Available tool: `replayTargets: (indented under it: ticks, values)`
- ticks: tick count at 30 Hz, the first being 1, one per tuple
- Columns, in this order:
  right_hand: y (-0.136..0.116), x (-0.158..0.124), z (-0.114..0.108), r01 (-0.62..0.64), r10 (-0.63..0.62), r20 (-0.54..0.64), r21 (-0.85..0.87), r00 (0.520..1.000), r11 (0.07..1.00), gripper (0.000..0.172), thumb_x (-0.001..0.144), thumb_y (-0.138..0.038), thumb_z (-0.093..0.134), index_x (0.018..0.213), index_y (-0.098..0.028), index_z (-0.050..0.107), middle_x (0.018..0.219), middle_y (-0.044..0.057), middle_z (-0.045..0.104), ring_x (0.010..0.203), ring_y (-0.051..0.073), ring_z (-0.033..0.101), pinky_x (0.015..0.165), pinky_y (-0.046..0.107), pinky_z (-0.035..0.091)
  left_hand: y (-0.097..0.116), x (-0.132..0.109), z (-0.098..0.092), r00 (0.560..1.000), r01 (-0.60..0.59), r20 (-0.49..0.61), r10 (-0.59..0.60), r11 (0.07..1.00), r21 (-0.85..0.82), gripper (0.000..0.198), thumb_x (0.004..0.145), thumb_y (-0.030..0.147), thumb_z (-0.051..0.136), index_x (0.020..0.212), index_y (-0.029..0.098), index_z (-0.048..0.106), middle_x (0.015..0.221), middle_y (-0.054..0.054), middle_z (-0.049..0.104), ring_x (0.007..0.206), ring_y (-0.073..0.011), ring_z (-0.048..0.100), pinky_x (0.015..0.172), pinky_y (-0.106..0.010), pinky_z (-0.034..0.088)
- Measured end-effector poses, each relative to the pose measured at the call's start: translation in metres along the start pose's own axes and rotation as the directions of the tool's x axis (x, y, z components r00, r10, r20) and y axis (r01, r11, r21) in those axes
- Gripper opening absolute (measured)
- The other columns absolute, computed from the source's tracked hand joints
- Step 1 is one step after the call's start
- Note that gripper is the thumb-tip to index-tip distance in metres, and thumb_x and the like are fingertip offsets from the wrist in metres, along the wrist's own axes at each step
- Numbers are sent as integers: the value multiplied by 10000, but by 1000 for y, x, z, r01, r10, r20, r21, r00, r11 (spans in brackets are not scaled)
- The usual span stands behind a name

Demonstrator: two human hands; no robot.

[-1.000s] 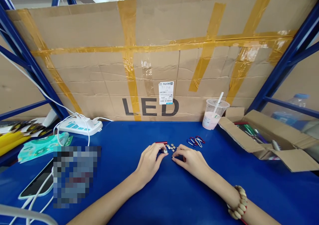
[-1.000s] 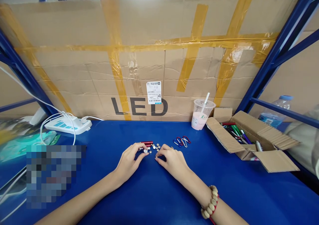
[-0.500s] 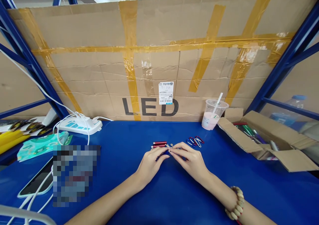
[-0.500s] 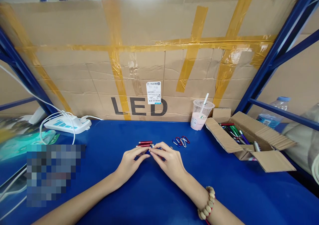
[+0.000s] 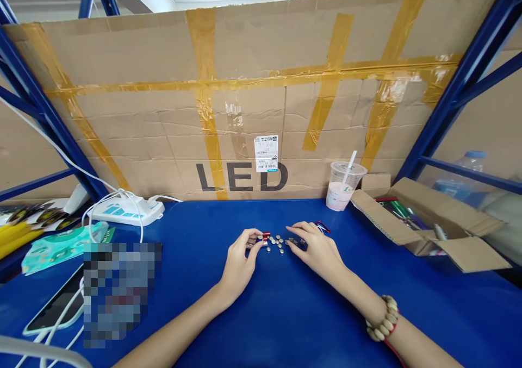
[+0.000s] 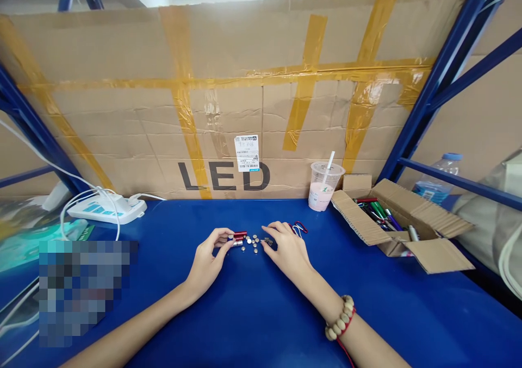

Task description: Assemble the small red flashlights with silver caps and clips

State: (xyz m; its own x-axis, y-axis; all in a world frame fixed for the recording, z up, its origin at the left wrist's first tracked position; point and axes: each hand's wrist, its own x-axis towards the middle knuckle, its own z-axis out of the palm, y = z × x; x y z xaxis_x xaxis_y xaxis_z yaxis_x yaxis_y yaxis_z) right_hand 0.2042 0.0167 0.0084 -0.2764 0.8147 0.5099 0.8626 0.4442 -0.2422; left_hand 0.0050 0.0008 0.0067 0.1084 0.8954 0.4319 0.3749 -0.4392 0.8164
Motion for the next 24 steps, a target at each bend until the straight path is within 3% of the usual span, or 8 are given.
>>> replayTargets:
  ticks: [6, 18, 21, 24]
  values:
    - [10, 0, 6, 36, -35, 113, -2, 993, 999, 202, 856, -242, 505, 951, -208, 680, 992, 56, 631, 909, 203, 566, 764, 346, 472, -1, -2, 0, 1000, -1, 6, 1, 999, 32, 151, 882, 287, 439, 974, 198, 519, 920, -23, 618, 831, -135, 592, 729, -245, 482]
    - [12, 0, 3, 12, -16, 118, 30, 993, 999, 157, 848, -206, 542, 806, -241, 689, 841, 10, 650, 799, 175, 594, 726, 320, 445, 0, -5, 0, 998, -6, 55, 8, 999, -39, 151, 921, 283, 343, 1012, 197, 427, 835, -13, 590, 784, -117, 579, 726, -239, 462]
    - [10, 1, 1, -17, 8, 100, 89, 995, 996, 143, 838, -204, 557, 782, -232, 685, 839, 2, 659, 801, 176, 598, 739, 328, 445, -1, -5, -1, 997, -7, 81, 9, 1000, -20, 159, 931, 292, 306, 1022, 195, 394, 761, 2, 553, 698, -112, 553, 675, -238, 457]
    - [4, 2, 0, -76, 69, 35, 280, 997, 957, 122, 827, -251, 572, 814, -231, 692, 838, 10, 667, 783, 172, 600, 670, 298, 461, 1, -5, -2, 991, -18, 134, 9, 998, 65, 183, 935, 302, 293, 1045, 210, 408, 869, -17, 578, 762, -128, 570, 710, -264, 457]
